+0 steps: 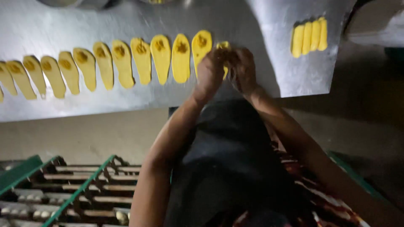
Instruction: Filling yellow dough pieces with a paste and rolling them into logs on a bakery production table.
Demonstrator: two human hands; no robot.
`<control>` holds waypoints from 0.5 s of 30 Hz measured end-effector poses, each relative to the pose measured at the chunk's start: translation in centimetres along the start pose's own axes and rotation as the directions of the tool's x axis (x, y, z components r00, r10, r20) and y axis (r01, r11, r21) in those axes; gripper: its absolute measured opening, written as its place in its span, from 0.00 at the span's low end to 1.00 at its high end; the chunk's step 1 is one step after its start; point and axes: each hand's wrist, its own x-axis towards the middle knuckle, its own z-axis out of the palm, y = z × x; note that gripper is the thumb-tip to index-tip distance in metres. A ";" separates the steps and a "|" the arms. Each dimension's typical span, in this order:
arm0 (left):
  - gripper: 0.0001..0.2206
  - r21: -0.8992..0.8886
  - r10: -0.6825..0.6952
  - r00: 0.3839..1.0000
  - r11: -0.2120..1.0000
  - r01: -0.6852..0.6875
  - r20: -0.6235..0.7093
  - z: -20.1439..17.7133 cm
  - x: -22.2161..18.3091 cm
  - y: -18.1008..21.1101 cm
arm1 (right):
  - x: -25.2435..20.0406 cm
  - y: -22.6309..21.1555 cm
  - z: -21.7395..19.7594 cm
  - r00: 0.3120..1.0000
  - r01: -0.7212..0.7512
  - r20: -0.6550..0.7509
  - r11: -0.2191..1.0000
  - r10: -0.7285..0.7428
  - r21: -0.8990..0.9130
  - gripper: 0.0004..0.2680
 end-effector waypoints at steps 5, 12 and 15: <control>0.20 0.451 0.005 0.859 0.849 -0.274 0.512 -3.4 -0.1 1.8 | -0.2 3.0 -0.5 0.999 0.026 0.027 0.994 -0.023 -0.105 0.05; 0.28 0.447 0.213 0.705 0.642 -0.623 0.677 -0.7 -7.1 -2.7 | 6.6 2.2 4.3 0.985 0.171 0.046 0.968 -0.165 -0.181 0.02; 0.28 0.453 0.175 0.692 0.640 -0.621 0.701 -2.8 -7.5 -1.2 | 8.7 4.4 5.8 0.917 0.350 0.271 0.916 -0.292 -0.197 0.03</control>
